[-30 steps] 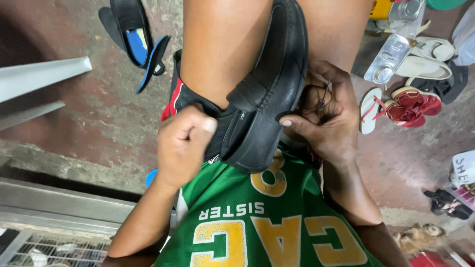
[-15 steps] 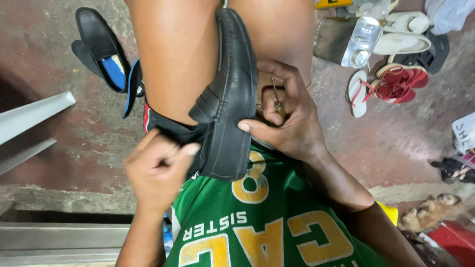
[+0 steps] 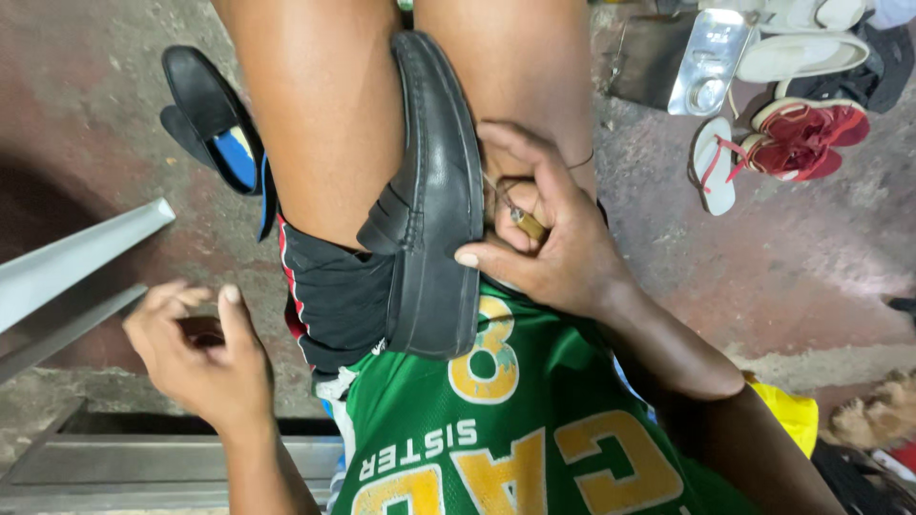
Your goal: The person stitches the sole of a black leather shoe by hand using a needle and thread while holding the shoe in their lap.
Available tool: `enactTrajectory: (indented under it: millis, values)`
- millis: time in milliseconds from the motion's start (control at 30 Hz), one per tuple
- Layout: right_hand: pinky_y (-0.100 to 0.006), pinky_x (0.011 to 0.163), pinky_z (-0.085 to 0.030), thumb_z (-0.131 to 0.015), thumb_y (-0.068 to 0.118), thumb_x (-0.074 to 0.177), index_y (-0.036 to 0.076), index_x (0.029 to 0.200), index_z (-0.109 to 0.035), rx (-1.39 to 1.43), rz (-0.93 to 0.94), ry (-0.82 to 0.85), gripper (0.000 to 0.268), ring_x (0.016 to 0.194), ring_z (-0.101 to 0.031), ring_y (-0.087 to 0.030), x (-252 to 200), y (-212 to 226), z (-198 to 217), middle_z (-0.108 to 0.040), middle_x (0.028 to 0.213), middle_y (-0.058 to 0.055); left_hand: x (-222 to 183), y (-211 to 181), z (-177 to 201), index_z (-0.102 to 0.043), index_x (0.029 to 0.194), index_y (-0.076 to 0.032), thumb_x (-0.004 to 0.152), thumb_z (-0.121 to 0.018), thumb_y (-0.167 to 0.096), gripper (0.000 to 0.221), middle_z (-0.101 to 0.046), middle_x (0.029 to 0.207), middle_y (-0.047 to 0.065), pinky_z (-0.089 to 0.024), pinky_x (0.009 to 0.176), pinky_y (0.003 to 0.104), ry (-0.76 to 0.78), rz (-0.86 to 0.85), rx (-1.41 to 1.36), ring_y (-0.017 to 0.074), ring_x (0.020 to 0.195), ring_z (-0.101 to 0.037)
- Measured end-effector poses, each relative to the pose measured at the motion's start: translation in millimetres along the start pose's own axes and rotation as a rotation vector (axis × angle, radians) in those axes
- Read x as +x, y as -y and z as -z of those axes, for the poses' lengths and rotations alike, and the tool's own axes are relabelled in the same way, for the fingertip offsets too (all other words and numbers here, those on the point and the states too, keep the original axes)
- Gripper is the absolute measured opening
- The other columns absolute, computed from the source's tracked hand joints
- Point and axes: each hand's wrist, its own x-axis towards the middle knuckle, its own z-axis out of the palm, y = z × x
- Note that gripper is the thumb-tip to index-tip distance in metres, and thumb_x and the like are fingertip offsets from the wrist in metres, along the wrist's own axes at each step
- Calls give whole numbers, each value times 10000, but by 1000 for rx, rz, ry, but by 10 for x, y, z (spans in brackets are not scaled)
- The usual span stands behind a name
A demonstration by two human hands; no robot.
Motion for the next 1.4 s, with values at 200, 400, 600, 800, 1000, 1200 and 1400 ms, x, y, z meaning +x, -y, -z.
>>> enactTrajectory:
  millis: [200, 400, 600, 800, 1000, 1200, 1400]
  values:
    - [-221, 660, -455, -836, 137, 867, 85, 1659, -149, -239, 20, 45, 1050, 653, -463, -79, -107, 105, 130, -435, 728, 20, -122, -596, -284, -688, 1198, -8, 919, -688, 64, 288, -693, 1265, 177, -587, 845, 362, 408, -262, -301, 285, 983, -736]
    - [-295, 552, -554, -835, 395, 800, 140, 1595, -243, -682, -170, 202, 1023, 568, -579, -115, -143, 165, 418, -610, 706, -38, 161, -815, -489, -659, 1308, 22, 880, -659, 24, 428, -693, 858, 179, -548, 707, 370, 734, -120, -199, 282, 744, -695]
    - [-301, 558, -568, -863, 496, 746, 49, 1549, -365, -432, 90, -3, 1045, 690, -594, -175, -79, 161, 374, -597, 1412, -209, 126, -894, -684, -659, 1113, 25, 993, -513, 26, 189, -706, 898, 132, -525, 751, 322, 576, -60, -522, 192, 802, -697]
    - [-322, 807, -632, -886, 437, 847, 36, 1504, -431, -425, 213, 16, 894, 962, -765, -176, 54, -37, 193, -709, 1136, -107, -57, -727, -777, -508, 848, 3, 975, -526, 71, 145, -467, 744, 29, -368, 655, 266, 432, 18, -496, 89, 696, -411]
    - [-333, 634, -542, -883, 411, 823, 25, 1139, -611, -491, 271, 40, 568, 687, -643, -164, 91, -20, 270, -608, 804, -47, -236, -644, -835, -521, 941, -53, 1034, -571, 106, 191, -519, 836, -81, -380, 719, 177, 432, 292, -958, 14, 769, -438]
    - [-276, 676, -553, -693, 178, 1029, 64, 917, -631, -409, 272, 75, 171, 759, -628, -105, 80, -59, 475, -641, 894, -20, -76, -720, -704, -532, 1377, 39, 1011, -446, 25, 376, -673, 1269, 86, -501, 1023, 293, 648, 141, -891, 149, 1132, -648]
    - [-262, 799, -528, -538, 134, 1047, 86, 905, -533, 319, 414, -111, 151, 859, -591, -86, 90, -139, 402, -644, 1134, -131, 34, -748, -732, -664, 1197, 28, 1035, -470, 23, 253, -744, 1079, 151, -542, 921, 336, 647, -40, -566, 227, 990, -731]
